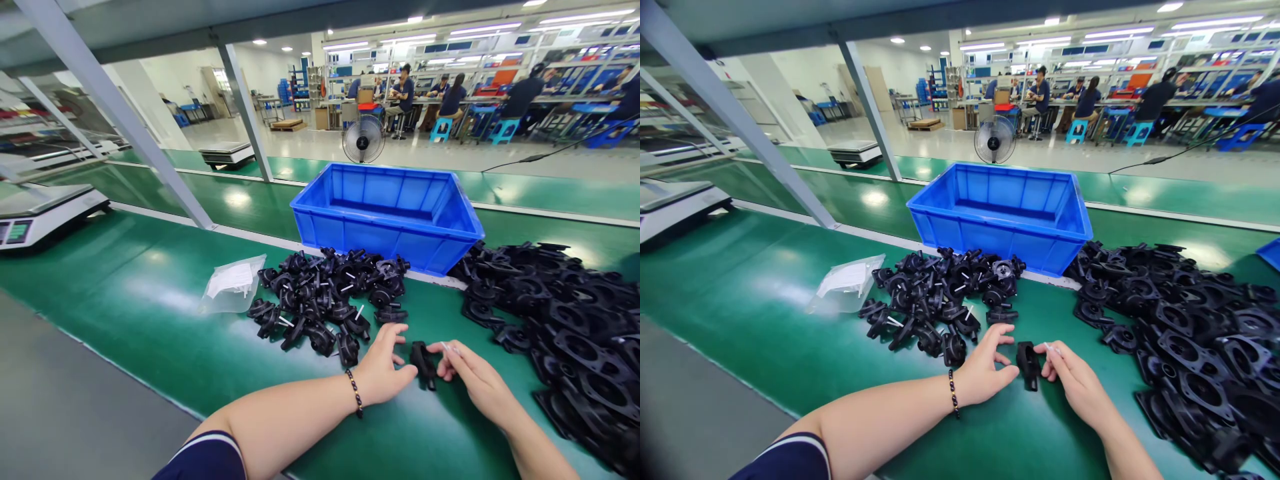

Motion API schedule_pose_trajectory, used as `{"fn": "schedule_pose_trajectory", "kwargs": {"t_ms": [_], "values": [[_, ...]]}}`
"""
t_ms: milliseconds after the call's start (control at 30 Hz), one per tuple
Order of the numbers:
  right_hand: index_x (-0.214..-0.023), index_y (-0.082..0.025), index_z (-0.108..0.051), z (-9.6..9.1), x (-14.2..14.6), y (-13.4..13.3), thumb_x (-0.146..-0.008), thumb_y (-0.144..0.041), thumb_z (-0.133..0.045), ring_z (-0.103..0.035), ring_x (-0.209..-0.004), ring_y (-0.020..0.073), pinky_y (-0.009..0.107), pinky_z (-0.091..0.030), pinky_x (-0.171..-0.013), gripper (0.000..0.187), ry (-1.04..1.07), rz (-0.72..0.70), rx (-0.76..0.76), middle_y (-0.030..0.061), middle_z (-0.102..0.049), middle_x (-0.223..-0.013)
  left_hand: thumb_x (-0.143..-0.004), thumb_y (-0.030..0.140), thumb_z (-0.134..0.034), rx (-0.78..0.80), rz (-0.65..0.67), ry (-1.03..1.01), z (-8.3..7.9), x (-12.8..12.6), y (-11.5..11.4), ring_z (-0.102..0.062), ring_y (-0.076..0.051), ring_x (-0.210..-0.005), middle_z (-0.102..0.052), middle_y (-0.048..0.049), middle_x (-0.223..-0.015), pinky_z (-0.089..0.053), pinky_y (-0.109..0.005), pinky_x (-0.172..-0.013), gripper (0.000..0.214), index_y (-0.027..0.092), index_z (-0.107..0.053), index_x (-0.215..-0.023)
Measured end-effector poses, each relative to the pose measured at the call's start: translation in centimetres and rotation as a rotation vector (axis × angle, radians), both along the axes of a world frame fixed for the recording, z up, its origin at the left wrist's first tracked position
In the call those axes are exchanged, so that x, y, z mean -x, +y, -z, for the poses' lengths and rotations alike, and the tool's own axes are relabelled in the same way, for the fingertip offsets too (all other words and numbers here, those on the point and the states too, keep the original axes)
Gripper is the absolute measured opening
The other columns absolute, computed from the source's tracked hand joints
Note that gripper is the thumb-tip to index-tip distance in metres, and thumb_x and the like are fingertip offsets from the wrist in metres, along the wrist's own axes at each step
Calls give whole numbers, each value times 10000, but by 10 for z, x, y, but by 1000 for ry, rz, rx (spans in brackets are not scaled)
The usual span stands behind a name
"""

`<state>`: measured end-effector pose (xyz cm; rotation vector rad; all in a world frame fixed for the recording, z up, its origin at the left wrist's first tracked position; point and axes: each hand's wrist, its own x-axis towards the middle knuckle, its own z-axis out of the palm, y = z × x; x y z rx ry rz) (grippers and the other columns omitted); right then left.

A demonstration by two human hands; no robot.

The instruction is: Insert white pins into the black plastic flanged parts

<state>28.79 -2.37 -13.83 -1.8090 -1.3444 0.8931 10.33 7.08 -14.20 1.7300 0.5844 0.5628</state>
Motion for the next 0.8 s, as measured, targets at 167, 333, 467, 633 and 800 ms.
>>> {"fn": "schedule_pose_trajectory", "kwargs": {"t_ms": [167, 333, 467, 633, 800], "values": [[-1055, -113, -528, -2, 4, 0, -849, -573, -319, -551, -774, 136, 274, -458, -755, 545, 174, -29, 38, 98, -585, -858, -695, 258, -578, -62, 21, -18, 2, 2, 1, -337, -188, -1221, -285, -114, -1328, -399, -291, -966, 740, 159, -247, -1350], [-1071, -116, -523, -3, 7, 2, -827, -595, -354, -578, -864, 160, 297, -465, -812, 563, 334, -22, 75, 122, -589, -943, -656, 412, -650, -255, 122, 168, -3, 6, 1, -232, -274, -1285, -300, -159, -1364, -265, -415, -1055, 881, 92, -248, -1371], [-801, -125, -487, -5, 10, 3, -823, -611, -338, -496, -629, 88, 220, -433, -621, 509, 237, -48, 89, 43, -523, -707, -700, 336, -612, -370, 176, 213, -3, 7, 1, -215, -271, -1293, -337, -177, -1345, -242, -403, -1062, 824, 52, -236, -1377], [-871, -137, -454, -4, 7, 1, -796, -662, -322, -247, -515, 48, 174, -230, -467, 547, 138, 7, 152, -27, -254, -596, -783, 287, -503, -386, 107, 233, -3, 4, 5, -399, -251, -1157, -466, -166, -1213, -325, -393, -989, 583, 84, -370, -1313], [-1002, -157, -426, 0, 2, -1, -792, -650, -348, -259, -539, 56, 183, -226, -485, 541, 88, 46, 136, -20, -277, -639, -760, 236, -525, -401, 125, 179, -8, 4, 4, -503, -210, -967, -592, -70, -969, -392, -342, -881, 295, 155, -567, -1041]]}}
